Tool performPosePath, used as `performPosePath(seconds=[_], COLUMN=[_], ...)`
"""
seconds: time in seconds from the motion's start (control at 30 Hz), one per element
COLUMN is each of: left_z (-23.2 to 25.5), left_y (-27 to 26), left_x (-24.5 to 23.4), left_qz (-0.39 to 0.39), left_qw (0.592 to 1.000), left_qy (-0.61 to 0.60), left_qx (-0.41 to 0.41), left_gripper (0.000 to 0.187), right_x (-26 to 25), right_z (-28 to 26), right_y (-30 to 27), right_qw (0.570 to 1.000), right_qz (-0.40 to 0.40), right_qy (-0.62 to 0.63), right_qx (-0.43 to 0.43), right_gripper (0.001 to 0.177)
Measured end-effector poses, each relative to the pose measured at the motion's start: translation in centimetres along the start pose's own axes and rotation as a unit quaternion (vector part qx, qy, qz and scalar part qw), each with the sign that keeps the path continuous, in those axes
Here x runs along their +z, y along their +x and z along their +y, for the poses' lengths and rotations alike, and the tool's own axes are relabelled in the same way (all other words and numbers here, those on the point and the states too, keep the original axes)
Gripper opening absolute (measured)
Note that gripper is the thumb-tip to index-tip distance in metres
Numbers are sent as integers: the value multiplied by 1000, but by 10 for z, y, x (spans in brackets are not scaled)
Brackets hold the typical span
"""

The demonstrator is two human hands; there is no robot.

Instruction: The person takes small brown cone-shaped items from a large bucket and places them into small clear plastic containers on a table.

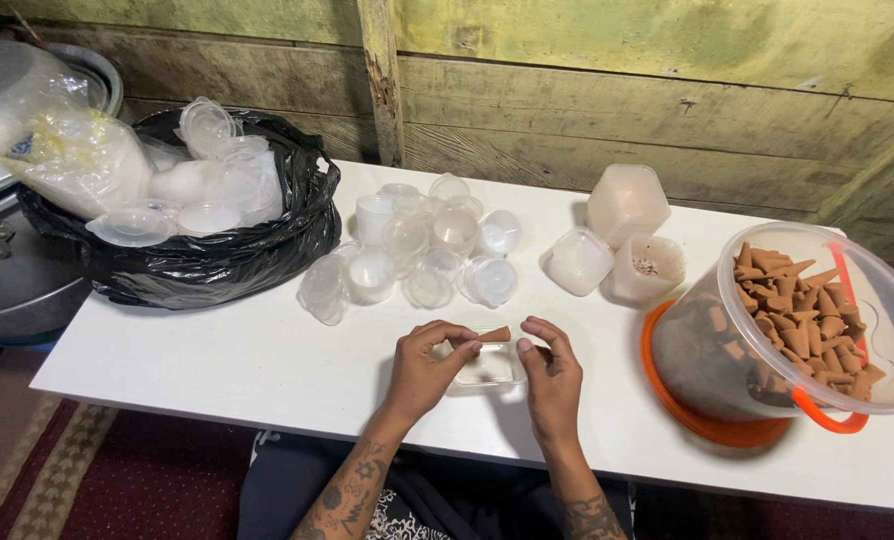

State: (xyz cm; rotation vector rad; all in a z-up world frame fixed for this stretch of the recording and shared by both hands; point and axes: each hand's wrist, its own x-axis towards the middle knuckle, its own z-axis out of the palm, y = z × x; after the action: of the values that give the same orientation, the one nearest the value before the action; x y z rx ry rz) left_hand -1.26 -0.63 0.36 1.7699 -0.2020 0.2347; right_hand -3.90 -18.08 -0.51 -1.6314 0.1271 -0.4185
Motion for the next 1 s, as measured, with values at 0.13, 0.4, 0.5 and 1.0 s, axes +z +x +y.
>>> performPosePath(seconds=[0.13,0.4,0.5,1.0], left_z=[35,54,12,22], left_y=[19,60,64,63], left_x=[-27,-16,8,29], left_qz=[-94,-301,-279,-302], left_qw=[986,846,790,790], left_qy=[93,418,504,490], left_qx=[99,135,208,213], left_gripper=[8,7,24,17], right_x=[-8,-7,-9,-5], right_z=[13,32,38,18], right_y=[11,16,15,9], right_qw=[998,994,994,988], right_qz=[28,-30,-25,-43], right_qy=[17,-38,-47,-133], right_qx=[45,99,91,69], right_gripper=[34,36,36,34])
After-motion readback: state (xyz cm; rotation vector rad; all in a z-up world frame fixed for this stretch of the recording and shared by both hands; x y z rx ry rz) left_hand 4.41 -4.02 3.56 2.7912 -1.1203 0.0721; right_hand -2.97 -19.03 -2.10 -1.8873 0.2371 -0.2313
